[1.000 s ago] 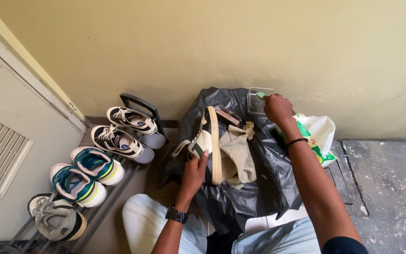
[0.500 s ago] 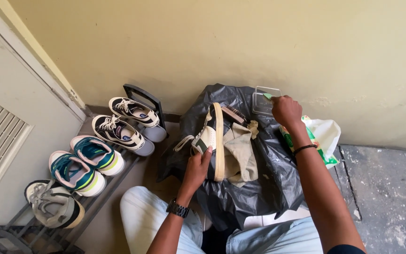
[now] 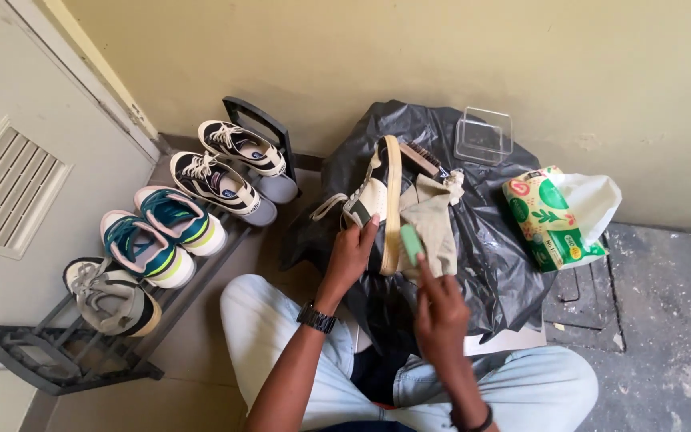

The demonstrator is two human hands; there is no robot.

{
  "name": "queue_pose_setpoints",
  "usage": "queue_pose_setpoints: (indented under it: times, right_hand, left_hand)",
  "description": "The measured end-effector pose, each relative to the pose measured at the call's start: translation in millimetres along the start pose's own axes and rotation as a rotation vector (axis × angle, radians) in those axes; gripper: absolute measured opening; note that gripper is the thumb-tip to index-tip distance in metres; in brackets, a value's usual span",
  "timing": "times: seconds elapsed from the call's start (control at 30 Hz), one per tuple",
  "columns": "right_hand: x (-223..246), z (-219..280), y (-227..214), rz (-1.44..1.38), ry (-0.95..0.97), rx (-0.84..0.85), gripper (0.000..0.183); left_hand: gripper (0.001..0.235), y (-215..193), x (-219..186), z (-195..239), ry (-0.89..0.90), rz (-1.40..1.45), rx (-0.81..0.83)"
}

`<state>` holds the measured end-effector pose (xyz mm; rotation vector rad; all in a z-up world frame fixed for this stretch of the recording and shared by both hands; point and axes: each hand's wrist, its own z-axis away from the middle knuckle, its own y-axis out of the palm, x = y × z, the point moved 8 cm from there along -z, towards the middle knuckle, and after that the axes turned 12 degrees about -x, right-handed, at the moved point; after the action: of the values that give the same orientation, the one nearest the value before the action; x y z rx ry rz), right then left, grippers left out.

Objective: The person scrubs the sole and sides of a sneaker with a green brush, wipes the upper with a cloth, and then removes the shoelaces. The person continues scrubbing the sole and sides of the shoe with the brush.

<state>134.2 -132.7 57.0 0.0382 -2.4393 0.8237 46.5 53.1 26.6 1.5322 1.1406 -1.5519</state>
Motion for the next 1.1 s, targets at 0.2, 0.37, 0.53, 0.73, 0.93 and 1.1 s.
queue_pose_setpoints:
  times: [0.2, 0.37, 0.53, 0.73, 0.93, 1.1]
  right_hand:
    - [43, 6, 0, 0.212, -0.104, -0.060, 0.054]
    - [25, -45, 37, 0.358, -0.106, -0.150, 0.043]
    - [16, -107, 73, 0.335, -0.110, -0.137, 0.039]
    - [24, -97, 66, 0.346, -0.146, -0.097, 0.041]
    - [49, -24, 12, 0.510, -0.228, -0.022, 0.047]
    - [42, -16, 9, 0.451, -0.149, 0.006, 0.049]
  left_hand:
    - [0.053, 2, 16, -3, 0.014, -0.105, -0.038]
    - [0.066, -2, -10, -3, 0.061, -0.054, -0.049]
    - [0.063, -8, -44, 1, 0.089, -0.010, -0.041]
    - [0.063, -5, -23, -2, 0.057, -0.019, -0.029]
    - [0.062, -4, -23, -1, 0.052, -0.021, -0.023]
    - [0.063, -3, -15, 0, 0.048, -0.024, -0.031]
